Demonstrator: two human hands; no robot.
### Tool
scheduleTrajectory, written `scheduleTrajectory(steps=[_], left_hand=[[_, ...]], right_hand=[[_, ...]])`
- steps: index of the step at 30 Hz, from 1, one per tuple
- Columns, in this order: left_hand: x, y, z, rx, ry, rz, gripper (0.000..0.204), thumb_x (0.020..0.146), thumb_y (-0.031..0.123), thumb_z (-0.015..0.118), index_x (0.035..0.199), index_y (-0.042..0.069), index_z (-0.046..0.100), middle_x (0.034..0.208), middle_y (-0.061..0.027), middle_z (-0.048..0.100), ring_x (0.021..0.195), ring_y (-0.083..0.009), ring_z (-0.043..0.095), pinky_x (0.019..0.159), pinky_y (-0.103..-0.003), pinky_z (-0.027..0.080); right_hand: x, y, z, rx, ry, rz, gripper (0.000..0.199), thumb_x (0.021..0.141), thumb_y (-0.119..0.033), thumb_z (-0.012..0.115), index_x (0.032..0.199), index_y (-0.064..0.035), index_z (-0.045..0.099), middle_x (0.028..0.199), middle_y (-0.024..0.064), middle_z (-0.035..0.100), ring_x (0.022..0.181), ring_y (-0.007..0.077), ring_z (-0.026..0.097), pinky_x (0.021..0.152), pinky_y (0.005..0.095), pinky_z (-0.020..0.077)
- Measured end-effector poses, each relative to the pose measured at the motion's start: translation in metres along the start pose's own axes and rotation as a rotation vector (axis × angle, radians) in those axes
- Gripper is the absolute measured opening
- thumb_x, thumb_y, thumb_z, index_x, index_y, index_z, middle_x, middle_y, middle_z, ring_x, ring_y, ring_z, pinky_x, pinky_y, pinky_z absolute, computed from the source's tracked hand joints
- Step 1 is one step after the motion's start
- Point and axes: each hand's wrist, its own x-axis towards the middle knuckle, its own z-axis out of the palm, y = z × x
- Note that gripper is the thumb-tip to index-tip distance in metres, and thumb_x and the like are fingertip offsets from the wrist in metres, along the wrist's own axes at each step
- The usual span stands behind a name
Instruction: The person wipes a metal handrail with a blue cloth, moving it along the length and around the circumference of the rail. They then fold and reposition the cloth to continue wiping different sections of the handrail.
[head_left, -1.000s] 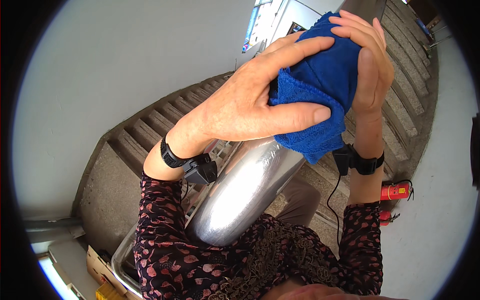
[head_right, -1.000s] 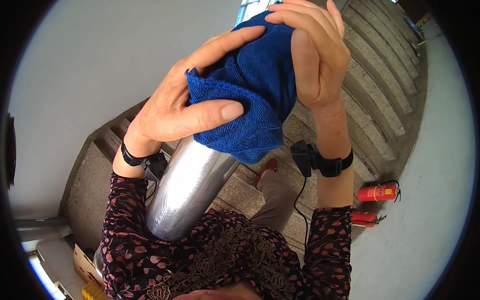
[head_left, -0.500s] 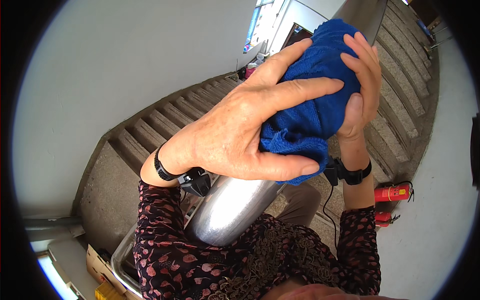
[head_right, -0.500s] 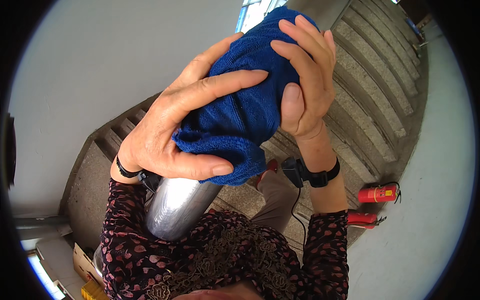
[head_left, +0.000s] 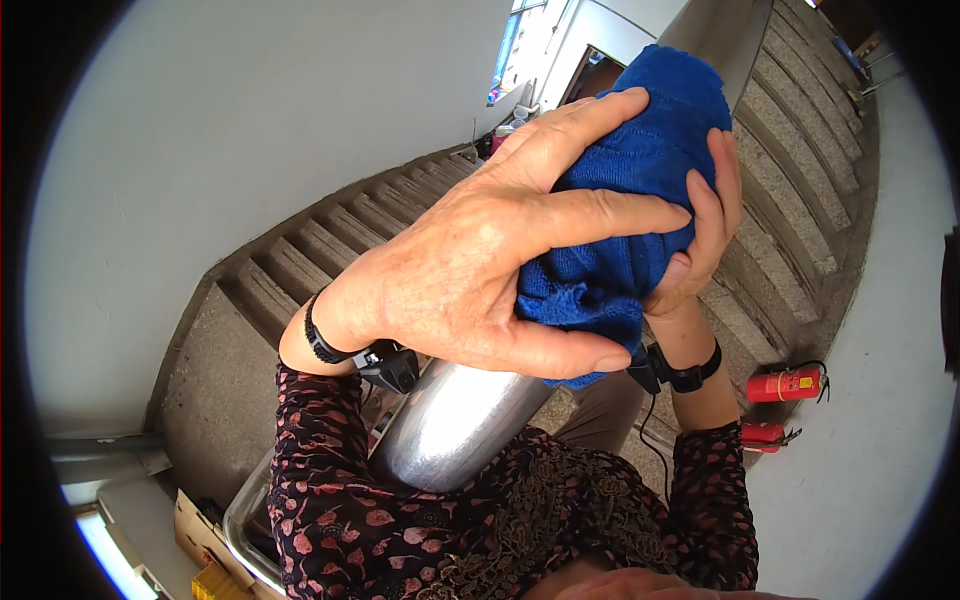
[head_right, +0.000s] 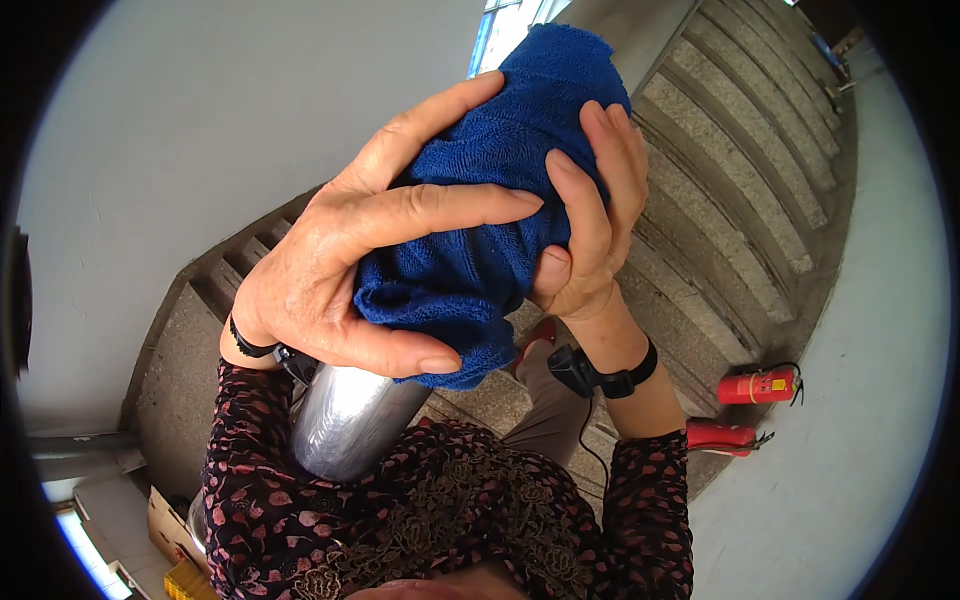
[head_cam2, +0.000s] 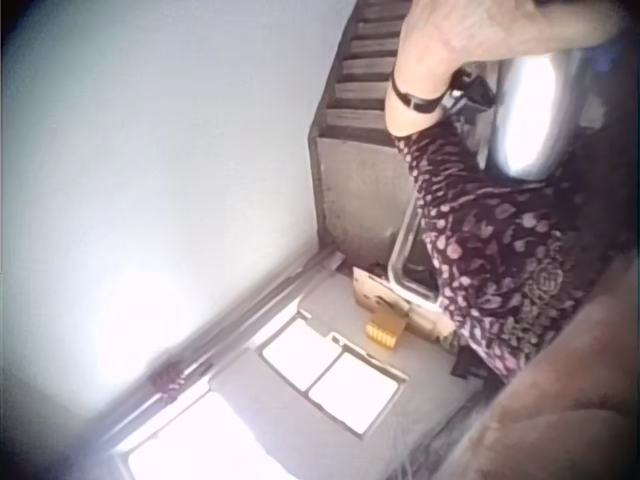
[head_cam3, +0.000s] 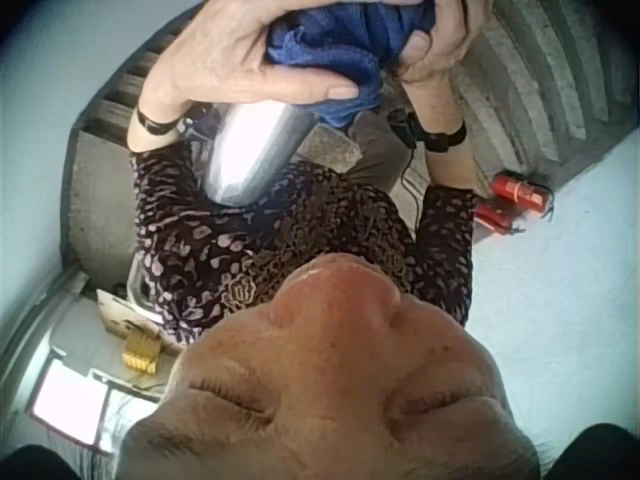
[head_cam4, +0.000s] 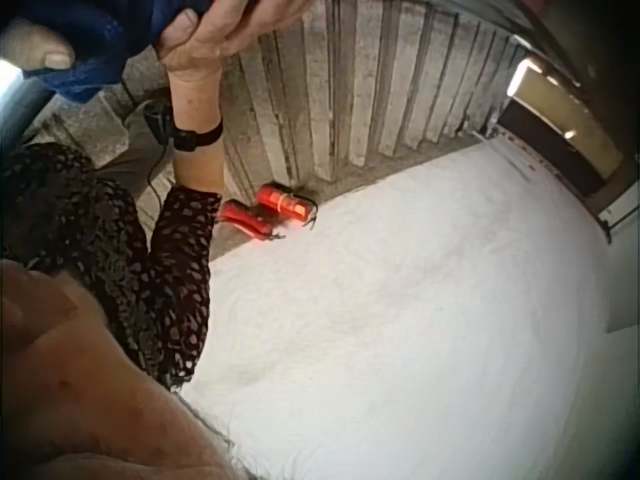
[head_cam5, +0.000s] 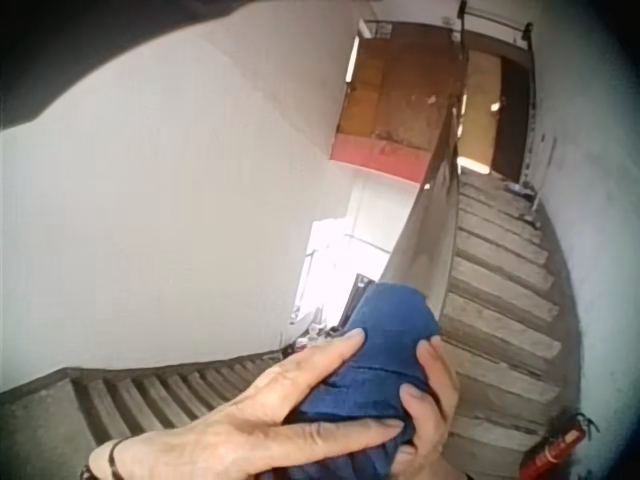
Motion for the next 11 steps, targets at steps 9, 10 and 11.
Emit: scheduleTrajectory(steps=[9, 10, 11], left_hand=[[0.0, -0.007, 0.004, -0.03, 0.06, -0.011, 0.057, 0.07, 0.041, 0.082, 0.117, 0.013, 0.068, 0.144, -0.0317, 0.036, 0.13, -0.0488, 0.042, 0.104, -0.055, 0.038], [0.001, -0.008, 0.004, -0.015, 0.065, -0.011, 0.056, 0.071, 0.041, 0.081, 0.118, 0.013, 0.068, 0.144, -0.0313, 0.036, 0.131, -0.0474, 0.042, 0.104, -0.055, 0.037], [0.003, -0.01, 0.004, 0.007, 0.072, -0.019, 0.055, 0.072, 0.042, 0.08, 0.118, 0.013, 0.068, 0.144, -0.0309, 0.036, 0.131, -0.046, 0.042, 0.105, -0.056, 0.037]], right_hand=[[0.01, 0.015, -0.006, -0.059, -0.058, -0.127, 0.052, 0.102, -0.046, 0.026, 0.125, -0.0088, 0.053, 0.135, 0.0202, 0.051, 0.127, 0.0369, 0.048, 0.113, 0.0538, 0.0235], [0.012, 0.018, -0.008, -0.086, -0.069, -0.146, 0.052, 0.102, -0.047, 0.026, 0.125, -0.0092, 0.053, 0.135, 0.0201, 0.051, 0.127, 0.0359, 0.048, 0.113, 0.0536, 0.0229], [0.014, 0.02, -0.01, -0.09, -0.092, -0.142, 0.053, 0.102, -0.048, 0.026, 0.125, -0.0095, 0.053, 0.135, 0.0201, 0.051, 0.127, 0.0349, 0.048, 0.113, 0.0533, 0.0223]])
